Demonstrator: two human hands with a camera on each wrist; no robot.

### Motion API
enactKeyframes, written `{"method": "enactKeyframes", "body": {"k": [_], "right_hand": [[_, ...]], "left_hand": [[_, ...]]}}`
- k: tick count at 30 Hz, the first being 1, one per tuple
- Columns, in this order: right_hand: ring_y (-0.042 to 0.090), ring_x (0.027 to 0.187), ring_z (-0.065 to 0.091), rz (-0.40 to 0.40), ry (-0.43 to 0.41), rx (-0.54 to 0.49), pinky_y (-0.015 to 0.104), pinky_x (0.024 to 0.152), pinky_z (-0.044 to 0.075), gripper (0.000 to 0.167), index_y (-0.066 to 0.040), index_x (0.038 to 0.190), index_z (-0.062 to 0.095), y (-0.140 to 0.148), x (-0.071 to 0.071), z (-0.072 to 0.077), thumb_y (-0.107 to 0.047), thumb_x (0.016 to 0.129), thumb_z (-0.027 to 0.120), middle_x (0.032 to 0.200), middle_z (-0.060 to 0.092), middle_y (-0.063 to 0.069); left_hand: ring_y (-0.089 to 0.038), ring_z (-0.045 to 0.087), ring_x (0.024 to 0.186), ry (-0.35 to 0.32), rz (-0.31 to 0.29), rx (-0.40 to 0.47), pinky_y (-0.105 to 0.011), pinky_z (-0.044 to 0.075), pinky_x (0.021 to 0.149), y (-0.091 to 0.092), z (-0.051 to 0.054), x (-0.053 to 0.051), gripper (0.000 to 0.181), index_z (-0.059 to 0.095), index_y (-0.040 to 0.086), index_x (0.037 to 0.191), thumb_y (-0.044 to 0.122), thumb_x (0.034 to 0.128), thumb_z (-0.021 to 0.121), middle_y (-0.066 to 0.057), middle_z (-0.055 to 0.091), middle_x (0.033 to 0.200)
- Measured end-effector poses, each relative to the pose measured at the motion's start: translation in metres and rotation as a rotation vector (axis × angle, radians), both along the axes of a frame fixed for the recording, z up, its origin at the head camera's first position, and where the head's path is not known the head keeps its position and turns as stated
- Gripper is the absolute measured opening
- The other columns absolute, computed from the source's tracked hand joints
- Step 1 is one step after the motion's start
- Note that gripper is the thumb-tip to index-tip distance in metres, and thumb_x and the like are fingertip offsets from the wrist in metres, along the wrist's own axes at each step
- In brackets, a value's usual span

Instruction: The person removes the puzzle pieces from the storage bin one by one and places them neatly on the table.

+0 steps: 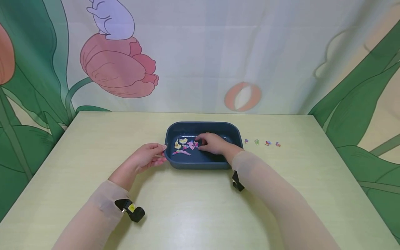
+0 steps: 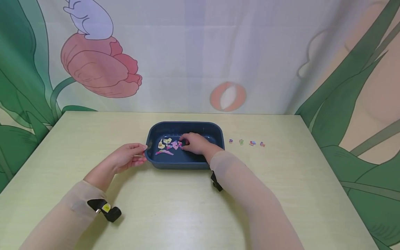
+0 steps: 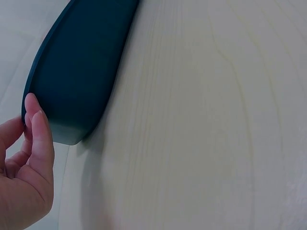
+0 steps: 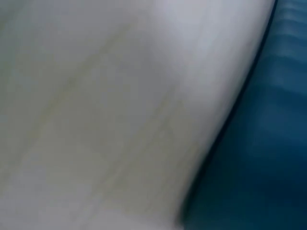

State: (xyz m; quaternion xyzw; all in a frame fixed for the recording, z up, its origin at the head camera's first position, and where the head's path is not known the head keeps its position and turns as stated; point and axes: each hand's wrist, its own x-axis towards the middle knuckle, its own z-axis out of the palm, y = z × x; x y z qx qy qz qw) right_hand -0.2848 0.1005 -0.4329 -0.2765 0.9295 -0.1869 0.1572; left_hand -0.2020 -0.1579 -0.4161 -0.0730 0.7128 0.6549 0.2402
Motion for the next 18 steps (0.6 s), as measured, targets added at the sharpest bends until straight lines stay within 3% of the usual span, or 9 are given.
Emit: {"method": "enactKeyframes", "body": {"k": [12, 18], "right_hand": [[0.018, 0.08, 0.047, 0.054, 0.0, 0.019, 0.027, 0.068, 0.039, 0.039, -0.017, 0.13, 0.056, 0.0014, 0.0001, 0.0008, -0.023, 0.092, 0.061, 0.088, 0.051, 0.004], [0.018, 0.079, 0.047, 0.047, 0.029, 0.002, 0.027, 0.067, 0.039, 0.034, -0.014, 0.122, 0.063, -0.0001, 0.0017, 0.0015, -0.023, 0.089, 0.064, 0.086, 0.052, 0.003]], "left_hand": [[-0.018, 0.064, 0.079, 0.007, -0.005, -0.005, -0.022, 0.054, 0.07, 0.0008, 0.0035, 0.0017, 0.039, 0.047, -0.008, 0.121, 0.024, 0.0984, 0.048, -0.007, 0.057, 0.087], [-0.018, 0.064, 0.079, 0.006, -0.005, -0.007, -0.022, 0.054, 0.07, 0.001, 0.0027, 0.0016, 0.037, 0.048, -0.007, 0.119, 0.024, 0.0984, 0.048, -0.007, 0.057, 0.086]]}}
